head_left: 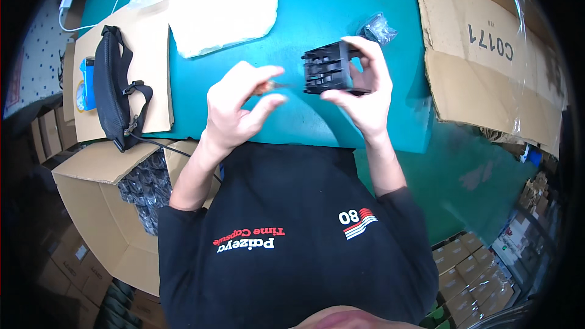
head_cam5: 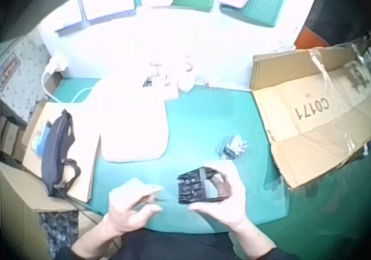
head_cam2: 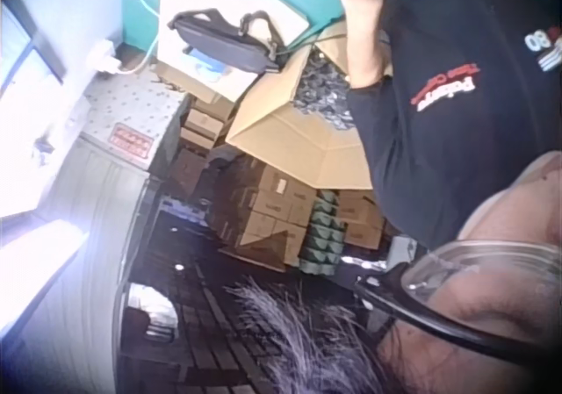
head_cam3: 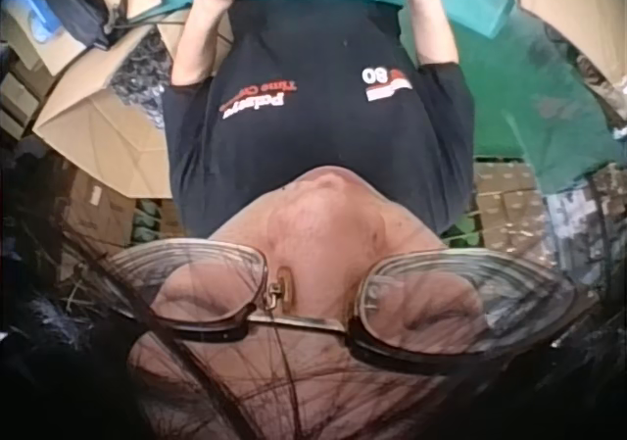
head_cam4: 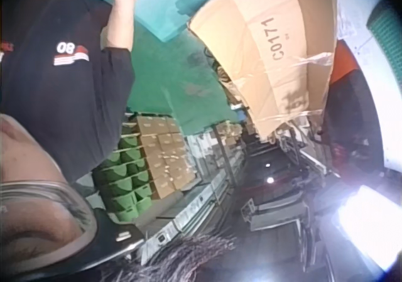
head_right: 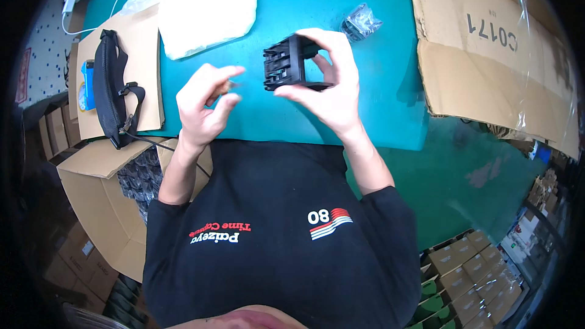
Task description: The person unpacks small black plastic components from clear bags and places them into a cardboard box. They then use a small metal tool to scrape or clean the interior of the components, repeating this process for several units on a green workbench.
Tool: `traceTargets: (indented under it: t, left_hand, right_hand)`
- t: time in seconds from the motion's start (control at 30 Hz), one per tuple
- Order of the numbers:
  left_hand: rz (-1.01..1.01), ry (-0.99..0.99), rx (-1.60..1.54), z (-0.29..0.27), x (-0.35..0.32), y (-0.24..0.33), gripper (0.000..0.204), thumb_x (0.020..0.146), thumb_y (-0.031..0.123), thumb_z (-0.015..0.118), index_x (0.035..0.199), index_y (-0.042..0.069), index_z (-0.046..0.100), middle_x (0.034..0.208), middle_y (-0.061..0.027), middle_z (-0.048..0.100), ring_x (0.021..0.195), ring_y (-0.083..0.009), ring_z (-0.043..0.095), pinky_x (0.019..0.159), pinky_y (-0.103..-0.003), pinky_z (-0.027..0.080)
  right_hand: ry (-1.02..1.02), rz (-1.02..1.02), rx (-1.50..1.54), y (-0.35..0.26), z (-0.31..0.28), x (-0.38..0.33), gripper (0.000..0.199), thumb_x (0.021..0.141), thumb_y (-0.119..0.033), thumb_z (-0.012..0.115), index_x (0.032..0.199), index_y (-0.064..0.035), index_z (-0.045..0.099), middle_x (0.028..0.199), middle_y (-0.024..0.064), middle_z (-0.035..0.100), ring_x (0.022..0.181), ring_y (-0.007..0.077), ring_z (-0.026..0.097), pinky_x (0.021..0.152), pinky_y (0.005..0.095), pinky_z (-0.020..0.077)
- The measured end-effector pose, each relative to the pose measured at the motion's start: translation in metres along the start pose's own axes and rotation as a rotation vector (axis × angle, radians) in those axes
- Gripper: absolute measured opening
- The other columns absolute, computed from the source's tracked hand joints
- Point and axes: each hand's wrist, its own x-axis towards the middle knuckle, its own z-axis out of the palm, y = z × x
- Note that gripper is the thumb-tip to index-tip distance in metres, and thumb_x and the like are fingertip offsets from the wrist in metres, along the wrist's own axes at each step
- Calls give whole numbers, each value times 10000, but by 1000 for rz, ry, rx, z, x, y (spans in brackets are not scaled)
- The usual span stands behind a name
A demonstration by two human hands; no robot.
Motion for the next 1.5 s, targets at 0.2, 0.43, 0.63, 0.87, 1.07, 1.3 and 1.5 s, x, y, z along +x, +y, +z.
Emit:
traceTargets:
  t: [0.2, 0.43, 0.63, 0.87, 1.07, 1.3, 1.5]
  left_hand:
    - [-48, -98, -126, 12, 16, 16, 865, 644, 231, 975, 1378, 26, 565, 1155, -124, 616, 989, -202, 633, 684, -262, 550]
    - [-356, -40, -860, 24, -5, 16, 714, 723, 6, 864, 1349, 14, 520, 1340, -131, 605, 1110, -159, 631, 636, -197, 502]
    - [50, -118, -379, 16, 1, 3, 602, 704, 70, 862, 1265, 79, 643, 1354, -176, 577, 1119, -257, 641, 866, -365, 567]
    - [218, -387, -11, -2, 13, 4, 481, 693, 246, 870, 1165, 201, 790, 1283, -158, 613, 849, -191, 669, 510, -267, 421]
    - [201, -383, 59, 1, 9, 4, 643, 611, 196, 874, 1234, 274, 733, 1244, -82, 630, 942, -230, 666, 696, -338, 590]
    - [154, -373, -70, -1, 3, 1, 496, 680, 244, 881, 1143, 103, 770, 1237, -196, 664, 992, -265, 714, 784, -325, 595]
    - [156, -228, -267, 8, -1, -3, 412, 718, 171, 876, 1060, -5, 726, 1241, -239, 652, 926, -279, 695, 758, -351, 583]
  right_hand:
    - [-280, -119, -630, -43, 3, 8, 899, 575, -201, 942, 1399, -113, 595, 1145, 112, 568, 1025, 294, 609, 891, 378, 533]
    - [-147, 33, 36, -25, -6, -7, 992, 539, -203, 1019, 1382, -16, 530, 1292, 122, 569, 1135, 230, 601, 978, 357, 503]
    - [-229, -177, -254, -33, -16, -3, 858, 555, -255, 1020, 1258, 17, 610, 1141, 115, 634, 981, 213, 625, 863, 342, 518]
    - [-272, -241, -305, -42, -16, 2, 904, 494, -392, 1002, 1239, -22, 648, 1100, 88, 695, 858, 229, 622, 764, 334, 531]
    - [-301, -256, -344, -47, -16, 1, 909, 490, -401, 994, 1238, -20, 645, 1073, 82, 695, 827, 231, 610, 735, 339, 527]
    - [-272, -271, -334, -47, -15, -2, 897, 494, -402, 996, 1226, -19, 647, 1069, 82, 693, 822, 230, 609, 724, 338, 523]
    - [-248, -275, -306, -43, -15, -5, 852, 534, -364, 1002, 1229, -21, 649, 1057, 87, 696, 824, 231, 623, 720, 330, 528]
